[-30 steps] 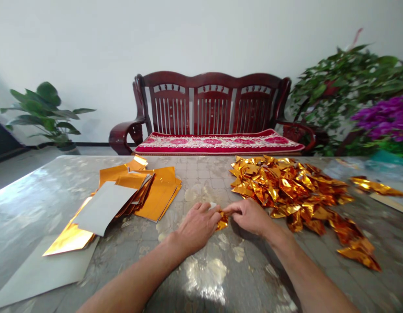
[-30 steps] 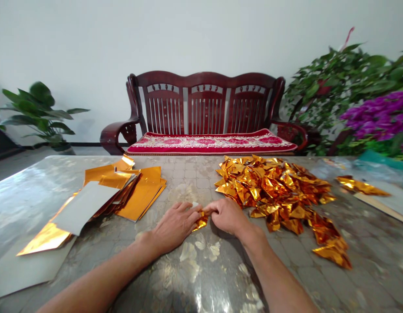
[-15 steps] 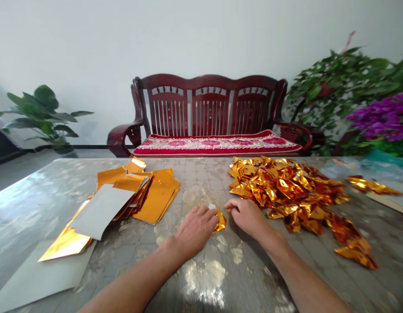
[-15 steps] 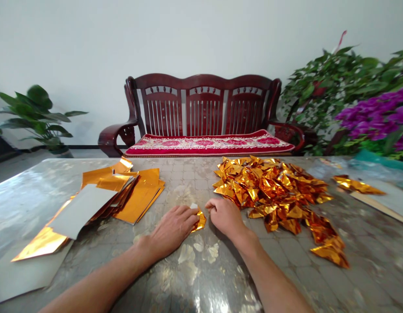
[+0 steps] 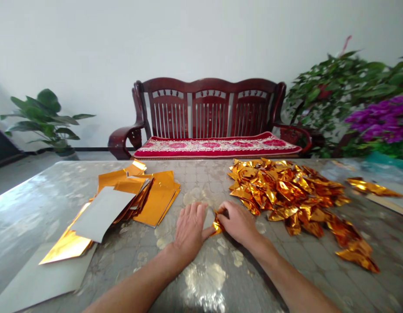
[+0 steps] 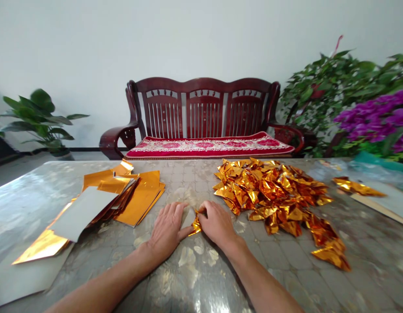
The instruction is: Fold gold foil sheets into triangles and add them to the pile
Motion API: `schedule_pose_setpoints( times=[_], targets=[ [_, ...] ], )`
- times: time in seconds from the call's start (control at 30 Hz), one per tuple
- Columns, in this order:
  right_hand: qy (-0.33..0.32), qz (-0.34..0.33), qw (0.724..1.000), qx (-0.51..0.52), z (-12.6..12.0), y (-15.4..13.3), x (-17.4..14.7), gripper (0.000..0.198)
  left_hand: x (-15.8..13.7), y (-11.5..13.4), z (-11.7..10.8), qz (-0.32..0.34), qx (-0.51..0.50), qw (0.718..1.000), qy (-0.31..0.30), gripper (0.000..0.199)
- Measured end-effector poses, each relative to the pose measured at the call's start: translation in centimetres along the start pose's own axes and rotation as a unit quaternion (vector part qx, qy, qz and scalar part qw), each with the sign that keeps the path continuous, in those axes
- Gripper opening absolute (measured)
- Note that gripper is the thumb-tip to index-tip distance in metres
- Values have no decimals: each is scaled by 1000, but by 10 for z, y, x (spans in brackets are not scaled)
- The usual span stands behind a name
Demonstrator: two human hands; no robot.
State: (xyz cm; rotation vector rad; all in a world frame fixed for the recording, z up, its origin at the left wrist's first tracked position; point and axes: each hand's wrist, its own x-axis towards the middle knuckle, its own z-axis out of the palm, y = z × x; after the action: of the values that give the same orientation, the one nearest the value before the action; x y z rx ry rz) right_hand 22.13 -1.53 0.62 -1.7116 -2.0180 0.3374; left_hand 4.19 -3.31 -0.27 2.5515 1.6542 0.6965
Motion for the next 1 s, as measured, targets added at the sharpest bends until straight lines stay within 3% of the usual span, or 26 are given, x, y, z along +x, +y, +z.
schedule_pose_setpoints(
  times=[0.1, 0.17, 0.27, 0.37, 0.43, 0.63, 1.0],
  targets=[
    [-6, 14, 996, 83, 3, 0, 1, 10, 2, -7, 4, -44, -71, 996, 14, 69],
    [6, 17, 990, 137, 4, -1, 1, 18, 4, -12, 6, -72, -139, 988, 10, 65],
    [46, -19, 985, 167, 2, -6, -1, 25, 7, -15, 8, -97, -256, 961, 31, 46],
    [94, -93, 980, 150, -2, -11, -6, 24, 7, -15, 6, -90, -342, 932, 78, 17],
    [123, -142, 974, 131, -5, -14, -10, 22, 7, -13, 4, -80, -377, 917, 98, 8],
    [194, -238, 948, 83, -11, -19, -15, 12, 3, -9, -1, -73, -412, 897, 140, 9],
    [232, -281, 930, 51, -15, -21, -18, 12, 1, -8, -7, -34, -420, 896, 141, 14]
  ],
)
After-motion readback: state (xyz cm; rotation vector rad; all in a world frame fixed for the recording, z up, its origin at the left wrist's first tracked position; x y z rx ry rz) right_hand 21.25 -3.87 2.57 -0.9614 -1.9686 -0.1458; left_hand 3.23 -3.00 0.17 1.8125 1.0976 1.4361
